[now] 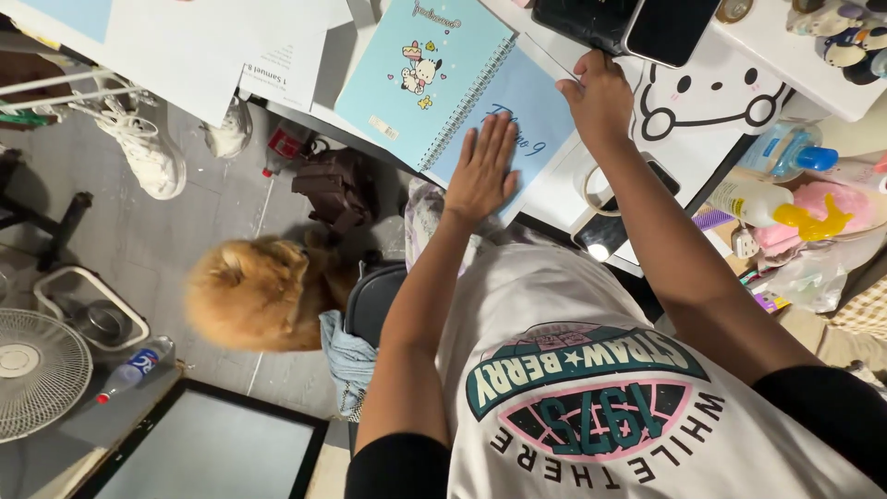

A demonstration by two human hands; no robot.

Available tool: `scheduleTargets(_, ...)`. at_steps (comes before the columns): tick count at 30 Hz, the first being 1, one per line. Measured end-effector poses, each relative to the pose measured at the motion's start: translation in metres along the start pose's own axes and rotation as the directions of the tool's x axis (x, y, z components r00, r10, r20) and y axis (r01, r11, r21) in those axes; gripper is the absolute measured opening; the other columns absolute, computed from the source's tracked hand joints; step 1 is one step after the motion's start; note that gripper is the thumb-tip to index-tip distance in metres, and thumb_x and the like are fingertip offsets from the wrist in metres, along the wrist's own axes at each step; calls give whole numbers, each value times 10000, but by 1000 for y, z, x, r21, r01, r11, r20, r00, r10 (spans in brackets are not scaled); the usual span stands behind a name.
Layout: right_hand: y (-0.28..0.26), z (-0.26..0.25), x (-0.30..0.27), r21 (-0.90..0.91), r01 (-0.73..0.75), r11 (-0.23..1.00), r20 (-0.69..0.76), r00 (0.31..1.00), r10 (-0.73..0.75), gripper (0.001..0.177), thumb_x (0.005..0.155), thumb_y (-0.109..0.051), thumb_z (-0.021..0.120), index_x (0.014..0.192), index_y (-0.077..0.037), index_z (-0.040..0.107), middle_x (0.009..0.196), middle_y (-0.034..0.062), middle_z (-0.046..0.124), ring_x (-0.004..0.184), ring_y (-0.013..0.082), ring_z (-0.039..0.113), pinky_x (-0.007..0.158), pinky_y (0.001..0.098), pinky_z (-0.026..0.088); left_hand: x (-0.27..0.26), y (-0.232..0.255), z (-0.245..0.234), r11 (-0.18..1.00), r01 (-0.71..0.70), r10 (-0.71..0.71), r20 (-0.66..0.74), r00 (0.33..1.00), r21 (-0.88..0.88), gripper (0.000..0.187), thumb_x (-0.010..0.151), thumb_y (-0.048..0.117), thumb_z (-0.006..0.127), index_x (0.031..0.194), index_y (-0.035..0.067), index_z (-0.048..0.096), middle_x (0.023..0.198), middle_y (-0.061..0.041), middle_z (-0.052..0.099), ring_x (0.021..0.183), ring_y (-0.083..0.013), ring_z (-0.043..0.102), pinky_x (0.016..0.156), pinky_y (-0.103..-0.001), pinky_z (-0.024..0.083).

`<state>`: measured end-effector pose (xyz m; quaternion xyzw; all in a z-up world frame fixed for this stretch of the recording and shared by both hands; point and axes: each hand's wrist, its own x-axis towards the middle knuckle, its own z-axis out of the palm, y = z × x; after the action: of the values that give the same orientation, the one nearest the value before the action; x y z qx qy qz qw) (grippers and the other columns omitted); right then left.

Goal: Assembling and labeling a school notebook using paper and tape.

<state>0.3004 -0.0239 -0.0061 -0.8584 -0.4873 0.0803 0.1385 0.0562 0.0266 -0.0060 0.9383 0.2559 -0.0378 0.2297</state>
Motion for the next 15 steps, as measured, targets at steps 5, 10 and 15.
scheduleTargets(5, -9, -9, -1, 39, -35, 999, -20, 999, 36, 355, 895, -234, 896, 1041, -87, 608, 888, 49, 690, 866, 247, 678, 705, 385, 527, 65, -2, -7, 998, -50, 46, -95, 994, -41, 741, 1049, 424, 376, 1646, 38, 167, 1730, -125, 151, 1611, -280, 121, 1315, -470, 114)
scheduleTargets(10, -2, -11, -4, 134, -74, 988, -11, 997, 76, 347, 872, -175, 877, 1035, -76, 587, 918, 76, 678, 879, 260, 680, 738, 400, 528, 96, 10, -8, 998, -48, 41, -155, 987, -41, 759, 1031, 402, 404, 1639, 8, 181, 1726, -152, 162, 1612, -301, 129, 1321, -453, 142)
scheduleTargets(15, 11, 5, -2, 143, -64, 988, -3, 998, 65, 305, 886, -107, 854, 1045, -82, 595, 895, 63, 681, 930, 283, 662, 782, 418, 528, 57, 46, 10, 988, -147, 144, -58, 988, -46, 764, 1020, 423, 432, 1622, 13, 204, 1712, -147, 169, 1598, -301, 142, 1304, -476, 143)
